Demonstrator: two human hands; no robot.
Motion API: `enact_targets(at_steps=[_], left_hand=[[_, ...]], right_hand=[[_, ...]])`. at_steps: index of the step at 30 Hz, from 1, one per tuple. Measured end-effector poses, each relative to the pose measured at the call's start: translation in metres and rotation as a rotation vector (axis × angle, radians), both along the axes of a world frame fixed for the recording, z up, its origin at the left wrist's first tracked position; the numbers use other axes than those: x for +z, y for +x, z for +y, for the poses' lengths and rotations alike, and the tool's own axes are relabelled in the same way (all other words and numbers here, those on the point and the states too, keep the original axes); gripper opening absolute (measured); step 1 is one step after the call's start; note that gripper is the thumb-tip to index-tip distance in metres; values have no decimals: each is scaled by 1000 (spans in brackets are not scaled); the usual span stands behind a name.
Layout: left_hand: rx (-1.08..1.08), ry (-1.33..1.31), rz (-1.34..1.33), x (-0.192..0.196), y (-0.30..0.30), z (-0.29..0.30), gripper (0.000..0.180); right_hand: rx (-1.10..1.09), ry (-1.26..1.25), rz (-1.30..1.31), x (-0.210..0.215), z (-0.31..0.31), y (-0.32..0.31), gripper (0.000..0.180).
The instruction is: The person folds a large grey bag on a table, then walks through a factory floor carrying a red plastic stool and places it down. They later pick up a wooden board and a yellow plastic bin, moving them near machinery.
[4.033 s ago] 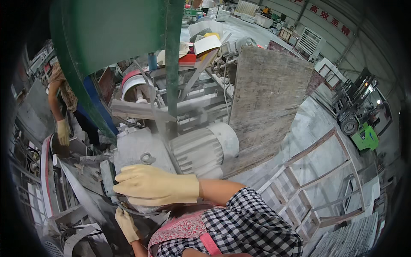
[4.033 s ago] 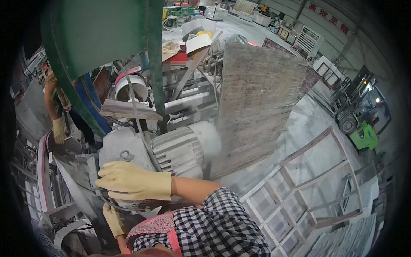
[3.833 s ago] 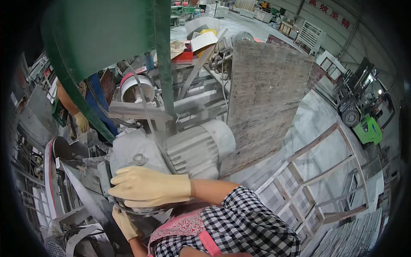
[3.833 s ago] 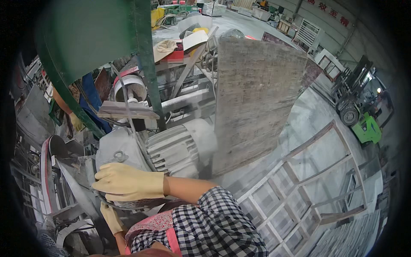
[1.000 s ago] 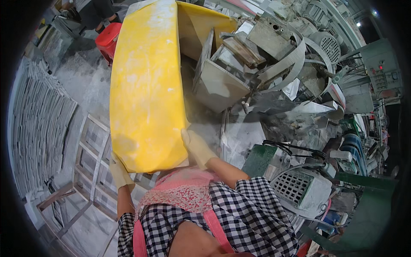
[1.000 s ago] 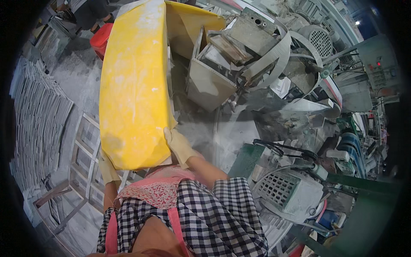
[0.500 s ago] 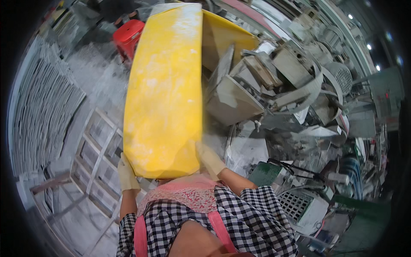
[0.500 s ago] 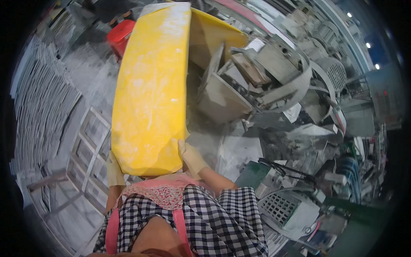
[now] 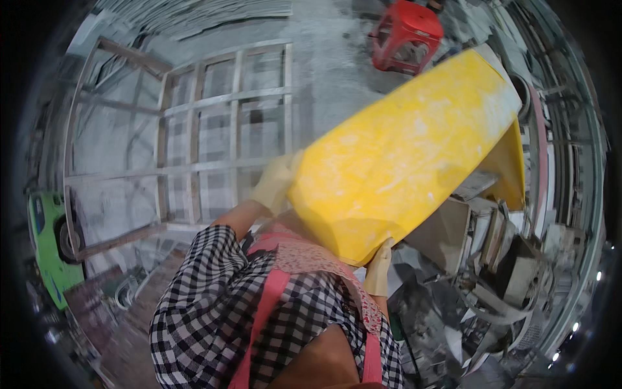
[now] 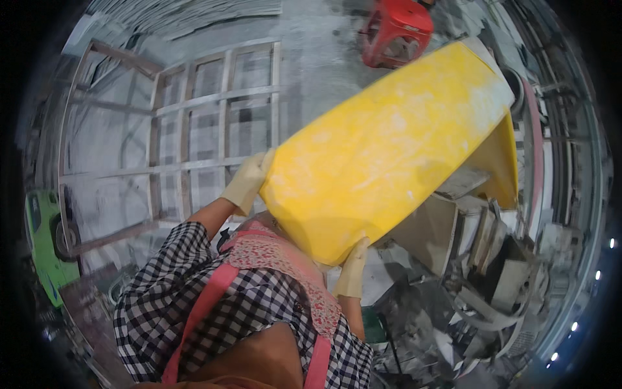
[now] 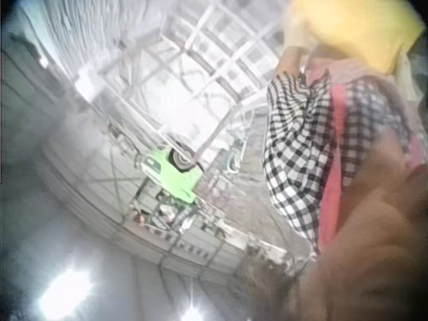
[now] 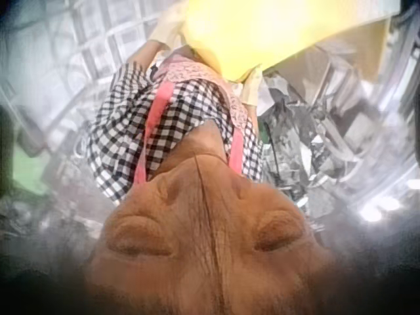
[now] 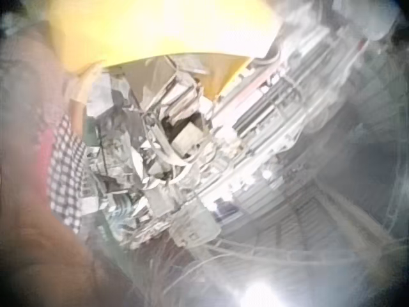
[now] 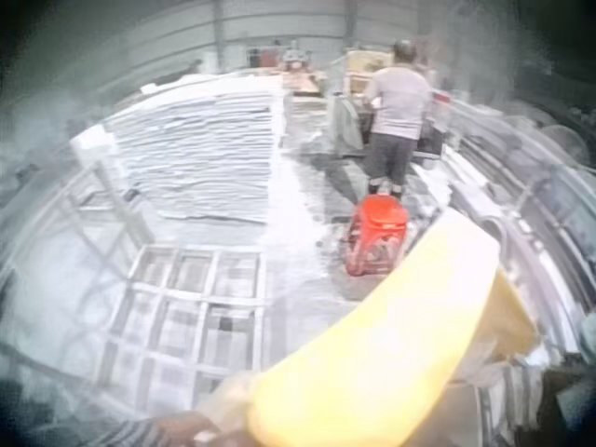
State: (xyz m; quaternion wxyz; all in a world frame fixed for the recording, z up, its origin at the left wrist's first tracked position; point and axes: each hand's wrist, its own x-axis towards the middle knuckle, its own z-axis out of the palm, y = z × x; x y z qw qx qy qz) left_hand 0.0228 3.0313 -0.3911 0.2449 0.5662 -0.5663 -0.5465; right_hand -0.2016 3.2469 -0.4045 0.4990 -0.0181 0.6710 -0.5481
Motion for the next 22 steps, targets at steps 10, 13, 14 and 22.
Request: enact_targets(at_steps=[10,13,14,22], left_hand=[[44,-44,-161,-12,-4,-7,54],[78,-47,-217,-7,-8,-8,52],[88,-29,-212,-6,-8,-8,54],[45,-159,-274,-25,-13,-22,57]], right_hand=[[230,-157,277,-12,7,-6,73],[338,-191,343,-10,4,-10,77],[321,-65,358,-8,2,-10,73],[350,-72,121,16,14,-34,76]])
